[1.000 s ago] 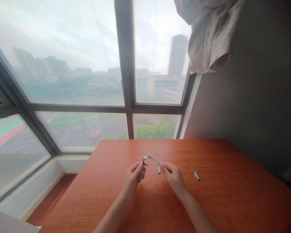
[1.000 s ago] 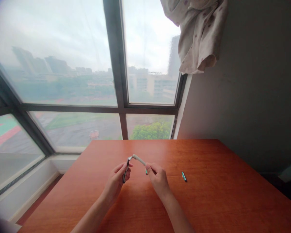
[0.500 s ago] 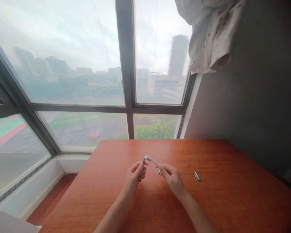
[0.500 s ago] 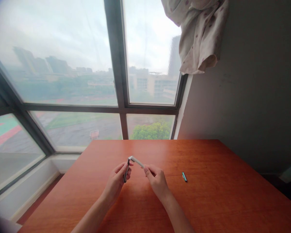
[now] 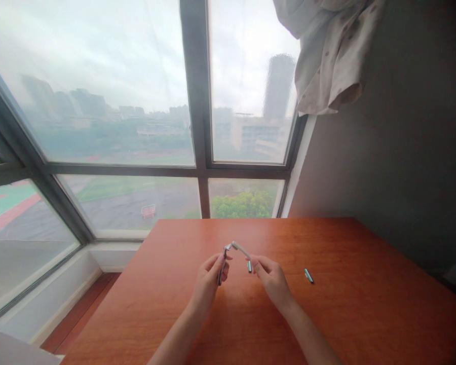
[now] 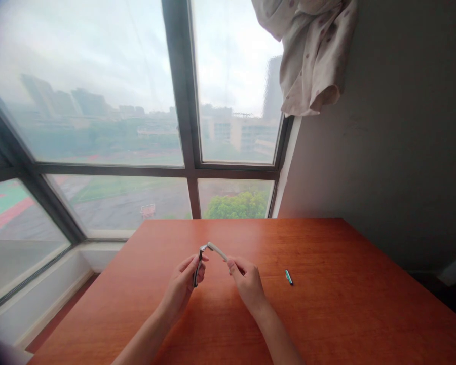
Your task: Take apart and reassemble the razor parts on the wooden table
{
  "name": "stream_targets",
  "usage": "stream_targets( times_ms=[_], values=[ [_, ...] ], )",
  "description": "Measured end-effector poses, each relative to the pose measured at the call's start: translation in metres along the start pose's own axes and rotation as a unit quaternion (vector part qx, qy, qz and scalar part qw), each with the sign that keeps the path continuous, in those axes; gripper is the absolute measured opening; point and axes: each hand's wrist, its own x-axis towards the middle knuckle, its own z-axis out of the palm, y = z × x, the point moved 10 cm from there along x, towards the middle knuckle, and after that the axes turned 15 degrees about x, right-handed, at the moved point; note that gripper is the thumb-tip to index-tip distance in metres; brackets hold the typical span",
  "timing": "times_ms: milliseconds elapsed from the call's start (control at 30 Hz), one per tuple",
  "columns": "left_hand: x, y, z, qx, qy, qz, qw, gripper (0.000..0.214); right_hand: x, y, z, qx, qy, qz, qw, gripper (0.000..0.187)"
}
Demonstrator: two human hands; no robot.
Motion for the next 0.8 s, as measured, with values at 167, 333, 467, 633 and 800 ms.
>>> stream_targets(
  times_ms=[167,333,467,633,800],
  values=[
    [-0.002,0.003,0.0,0.013,-0.001,0.004,1.0,0.038,0.0,0.003,0.001,0.009,-0.006,0.009,1.0,0.052],
    [-0.002,0.007,0.001,0.039,-0.002,0.015,0.999,0.038,0.001,0.003,0.001,0.009,-0.01,0.006,1.0,0.05],
    [-0.001,0.009,0.0,0.061,0.003,0.024,0.998,0.041,0.001,-0.001,-0.003,-0.012,0.004,-0.008,1.0,0.05],
    [-0.002,0.012,-0.002,0.08,0.013,0.036,0.996,0.044,0.001,-0.006,-0.001,-0.021,-0.004,-0.021,1.0,0.049],
    [-0.002,0.013,-0.002,0.089,0.014,0.044,0.995,0.044,0.0,-0.006,0.0,-0.024,-0.009,-0.024,0.999,0.049]
  ],
)
